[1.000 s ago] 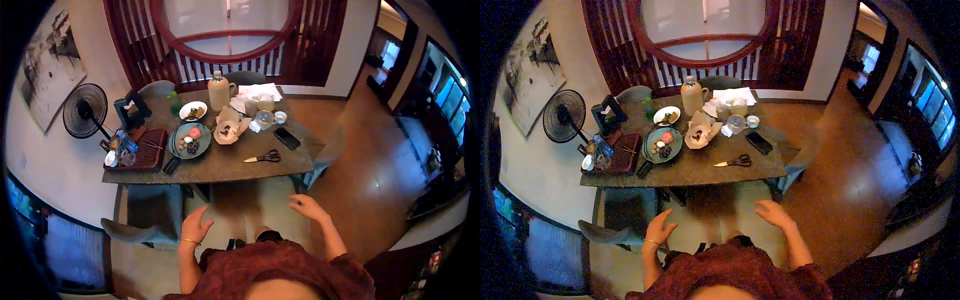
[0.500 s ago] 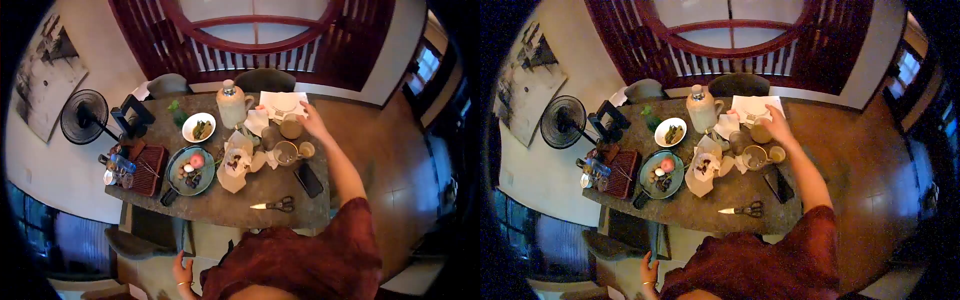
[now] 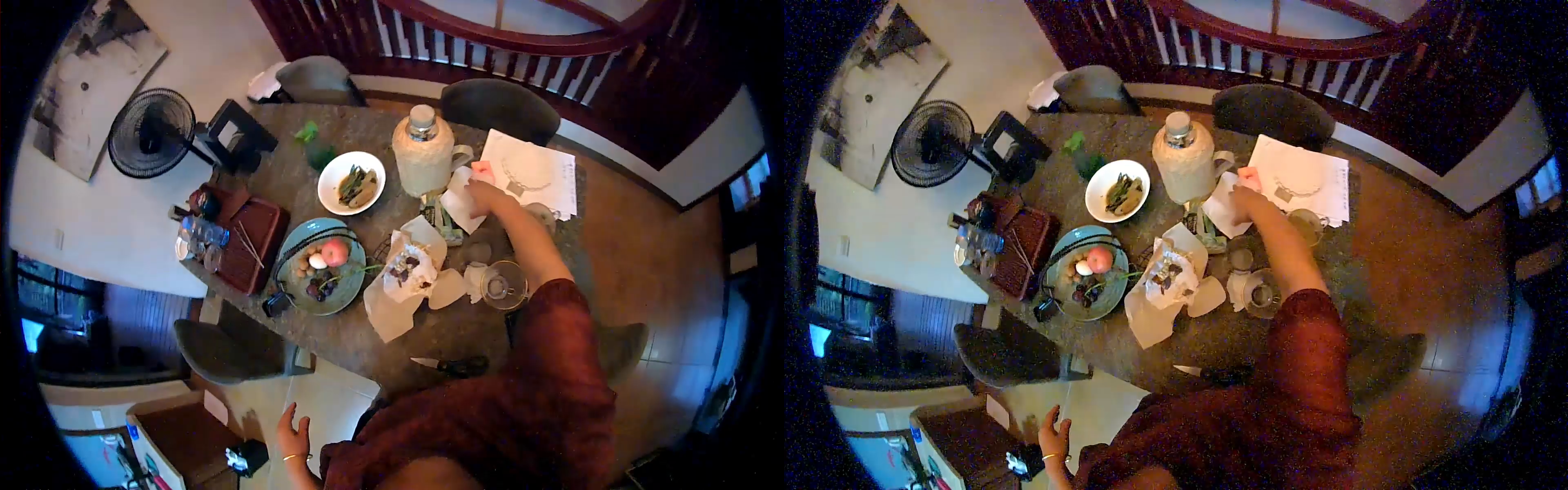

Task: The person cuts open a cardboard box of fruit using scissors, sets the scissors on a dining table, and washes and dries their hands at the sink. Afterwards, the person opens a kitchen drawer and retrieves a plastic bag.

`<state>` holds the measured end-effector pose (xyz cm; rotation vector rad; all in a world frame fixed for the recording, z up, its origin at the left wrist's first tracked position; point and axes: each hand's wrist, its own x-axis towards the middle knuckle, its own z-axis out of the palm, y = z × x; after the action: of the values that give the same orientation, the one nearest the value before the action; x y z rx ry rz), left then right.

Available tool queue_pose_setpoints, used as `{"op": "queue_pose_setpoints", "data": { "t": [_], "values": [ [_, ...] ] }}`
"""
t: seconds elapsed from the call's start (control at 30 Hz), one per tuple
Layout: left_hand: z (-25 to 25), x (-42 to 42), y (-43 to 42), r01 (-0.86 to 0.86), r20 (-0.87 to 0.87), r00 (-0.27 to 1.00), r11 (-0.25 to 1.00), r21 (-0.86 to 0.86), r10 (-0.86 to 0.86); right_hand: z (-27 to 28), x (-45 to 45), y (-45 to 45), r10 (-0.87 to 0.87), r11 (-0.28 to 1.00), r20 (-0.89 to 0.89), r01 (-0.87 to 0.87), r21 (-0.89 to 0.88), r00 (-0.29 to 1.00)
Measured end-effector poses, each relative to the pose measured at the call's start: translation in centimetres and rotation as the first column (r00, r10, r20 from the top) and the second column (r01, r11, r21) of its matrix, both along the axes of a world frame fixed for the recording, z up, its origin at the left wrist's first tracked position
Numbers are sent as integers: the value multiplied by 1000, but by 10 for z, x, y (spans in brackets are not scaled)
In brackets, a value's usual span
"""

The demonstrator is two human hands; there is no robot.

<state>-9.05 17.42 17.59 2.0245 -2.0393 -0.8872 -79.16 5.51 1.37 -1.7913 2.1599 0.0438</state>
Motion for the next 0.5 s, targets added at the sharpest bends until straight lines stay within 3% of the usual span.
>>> {"op": "queue_pose_setpoints", "data": {
  "t": [0.07,0.1,0.2,0.23,0.33,0.47,0.5],
  "values": [
    [-3,0,5,-11,-11,1000,1000,-6,11,-6,6,2,88,992,-78,-81,96,993],
    [2,-6,6,-6,-12,1000,1000,-11,5,-10,9,3,80,996,-143,-74,50,986],
    [4,-13,3,23,14,1000,1000,-15,-23,1,2,3,25,977,-64,-38,-210,998],
    [4,-13,2,33,29,999,999,-12,-33,32,11,7,-19,954,102,48,-296,995],
    [-6,-12,-1,67,59,996,998,-20,-65,103,37,9,-144,968,245,188,-167,959],
    [-23,-13,-9,101,-21,995,993,-58,-102,95,56,-13,-123,990,129,112,88,984],
    [-15,-22,-9,89,-3,996,994,-56,-90,86,62,-19,-186,975,24,182,129,982]
  ]
}}
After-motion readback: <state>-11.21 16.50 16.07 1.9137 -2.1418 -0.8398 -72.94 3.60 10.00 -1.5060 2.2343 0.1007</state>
